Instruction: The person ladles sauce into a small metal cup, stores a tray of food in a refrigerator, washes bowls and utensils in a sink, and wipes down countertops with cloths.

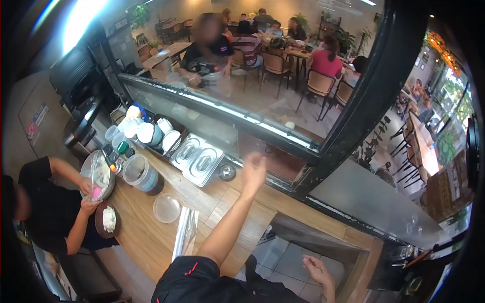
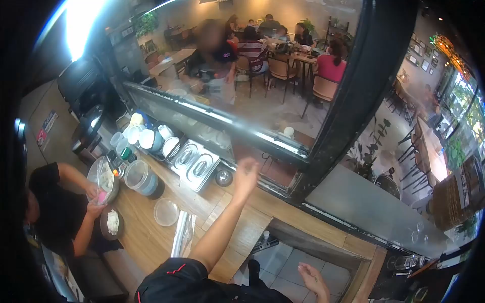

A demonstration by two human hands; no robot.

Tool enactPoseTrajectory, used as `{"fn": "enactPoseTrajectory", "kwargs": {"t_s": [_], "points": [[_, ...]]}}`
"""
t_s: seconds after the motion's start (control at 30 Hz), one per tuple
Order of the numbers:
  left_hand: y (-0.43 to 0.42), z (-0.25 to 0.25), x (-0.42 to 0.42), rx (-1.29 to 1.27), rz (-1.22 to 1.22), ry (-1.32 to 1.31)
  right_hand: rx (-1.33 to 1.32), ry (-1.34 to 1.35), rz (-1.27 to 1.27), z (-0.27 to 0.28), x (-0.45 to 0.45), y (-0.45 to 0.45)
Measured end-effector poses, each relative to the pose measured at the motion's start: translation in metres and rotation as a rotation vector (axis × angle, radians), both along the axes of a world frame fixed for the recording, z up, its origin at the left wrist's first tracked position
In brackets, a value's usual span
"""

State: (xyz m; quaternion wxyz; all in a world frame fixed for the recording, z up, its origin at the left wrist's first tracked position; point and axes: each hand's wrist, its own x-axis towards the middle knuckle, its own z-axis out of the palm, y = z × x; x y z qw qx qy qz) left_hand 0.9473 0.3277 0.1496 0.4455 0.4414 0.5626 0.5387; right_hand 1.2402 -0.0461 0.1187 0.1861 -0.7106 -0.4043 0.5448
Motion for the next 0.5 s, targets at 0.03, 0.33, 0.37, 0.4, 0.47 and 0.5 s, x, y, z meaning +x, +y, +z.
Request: {"fn": "enactPoseTrajectory", "kwargs": {"t_s": [0.03, 0.33, 0.37, 0.4, 0.47, 0.5], "points": [[-0.015, 0.008, -0.013, 0.299, 0.240, 0.228, -0.026, -0.027, 0.030, 0.007, -0.007, 0.004], [0.046, 0.025, -0.050, 0.274, 0.455, 0.338, 0.007, 0.038, 0.188, 0.021, -0.026, 0.024], [0.047, 0.016, -0.048, 0.299, 0.450, 0.378, 0.002, 0.055, 0.176, 0.025, -0.029, 0.022], [0.048, 0.007, -0.047, 0.321, 0.457, 0.417, -0.009, 0.046, 0.199, 0.024, -0.031, 0.021], [0.023, 0.007, -0.039, 0.359, 0.425, 0.399, 0.027, -0.007, 0.255, 0.018, -0.034, 0.018], [0.005, 0.020, -0.027, 0.381, 0.381, 0.341, 0.001, -0.015, 0.294, 0.016, -0.036, 0.016]]}}
